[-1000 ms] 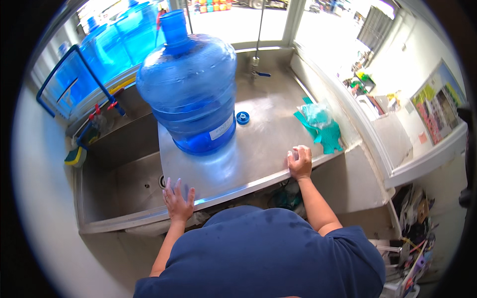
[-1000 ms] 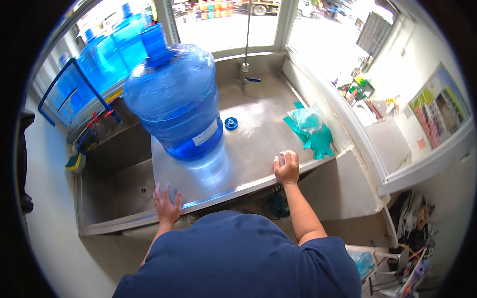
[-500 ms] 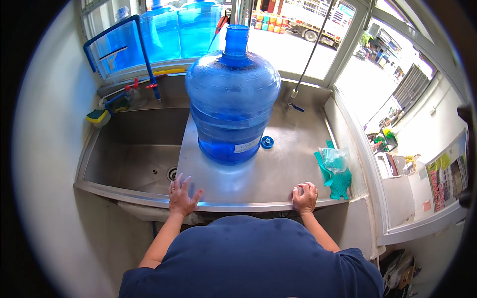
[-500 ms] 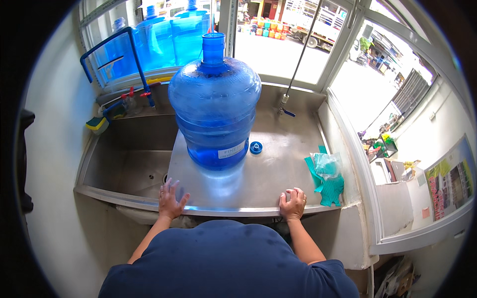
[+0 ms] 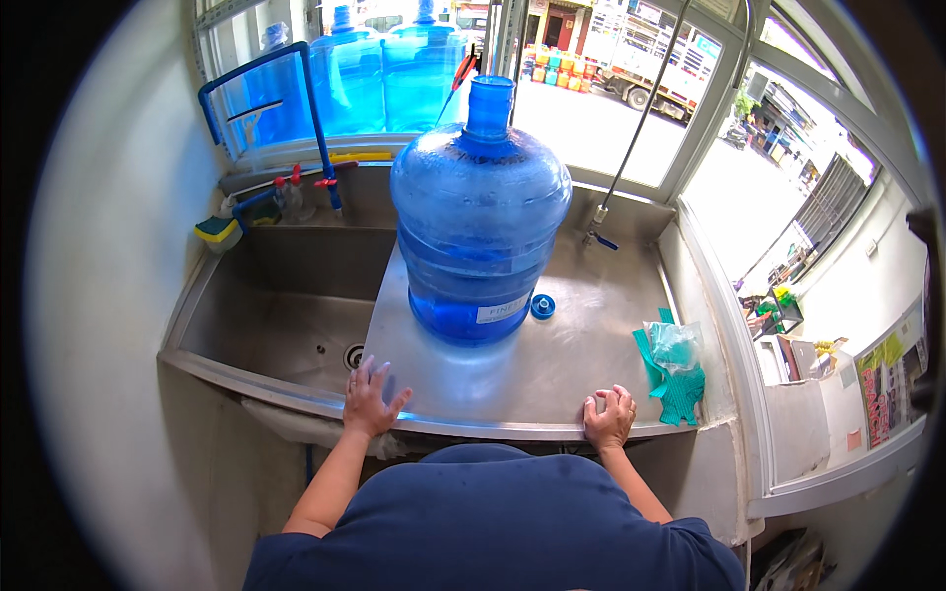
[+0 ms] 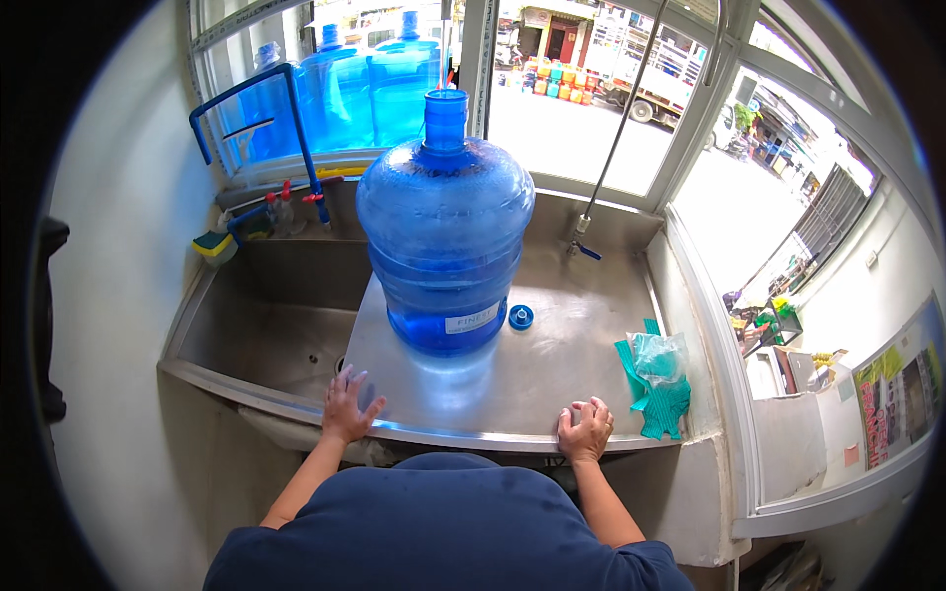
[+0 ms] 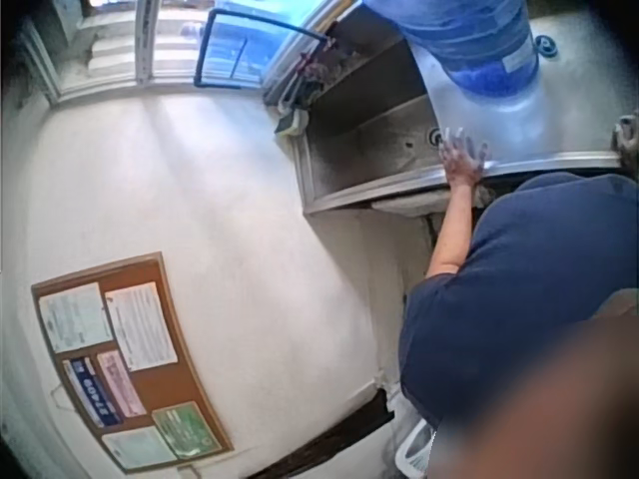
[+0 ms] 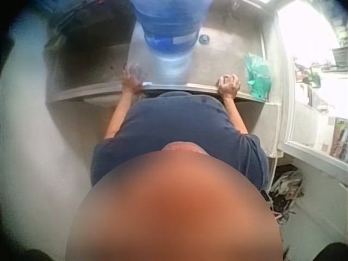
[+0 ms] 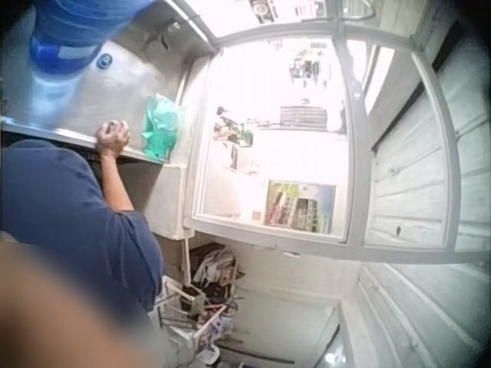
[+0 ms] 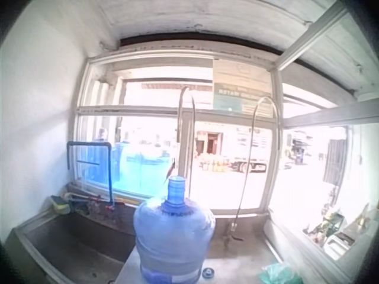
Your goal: The person wraps a large blue water jug in a plastic bag, ties the bag, and places it on a stainless steel counter. They then clean the counter and sink area with a sponge and cloth, rinse the sponge, and wipe the surfaces dry.
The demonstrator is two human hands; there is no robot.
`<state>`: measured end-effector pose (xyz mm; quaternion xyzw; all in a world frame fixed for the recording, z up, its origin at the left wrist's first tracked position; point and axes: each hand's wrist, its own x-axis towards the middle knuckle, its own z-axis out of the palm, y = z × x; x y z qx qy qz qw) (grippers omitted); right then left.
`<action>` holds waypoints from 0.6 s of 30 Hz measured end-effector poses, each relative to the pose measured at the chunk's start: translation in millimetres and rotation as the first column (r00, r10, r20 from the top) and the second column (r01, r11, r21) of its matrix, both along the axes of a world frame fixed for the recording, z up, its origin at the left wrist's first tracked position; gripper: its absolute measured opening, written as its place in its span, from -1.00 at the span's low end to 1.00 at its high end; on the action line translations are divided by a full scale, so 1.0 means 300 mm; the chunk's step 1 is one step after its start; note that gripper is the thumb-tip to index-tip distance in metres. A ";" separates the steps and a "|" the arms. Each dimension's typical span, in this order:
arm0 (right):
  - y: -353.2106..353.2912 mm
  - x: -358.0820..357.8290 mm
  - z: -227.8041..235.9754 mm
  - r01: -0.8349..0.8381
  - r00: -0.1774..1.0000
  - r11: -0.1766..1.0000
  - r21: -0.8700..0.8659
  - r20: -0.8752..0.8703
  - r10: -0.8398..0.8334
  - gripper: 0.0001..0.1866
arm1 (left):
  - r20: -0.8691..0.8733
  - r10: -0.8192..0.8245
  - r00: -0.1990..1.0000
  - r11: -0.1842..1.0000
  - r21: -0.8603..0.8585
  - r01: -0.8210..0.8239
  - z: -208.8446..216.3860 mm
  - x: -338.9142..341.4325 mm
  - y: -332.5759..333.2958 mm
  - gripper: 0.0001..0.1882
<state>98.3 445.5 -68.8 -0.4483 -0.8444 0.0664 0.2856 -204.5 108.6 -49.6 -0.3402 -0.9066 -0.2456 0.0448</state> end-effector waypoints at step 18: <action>-0.007 -0.001 -0.002 0.010 0.999 1.000 0.028 -0.036 -0.009 -0.73 | -0.031 0.001 1.000 1.000 0.014 -0.001 -0.015 -0.003 0.000 -0.28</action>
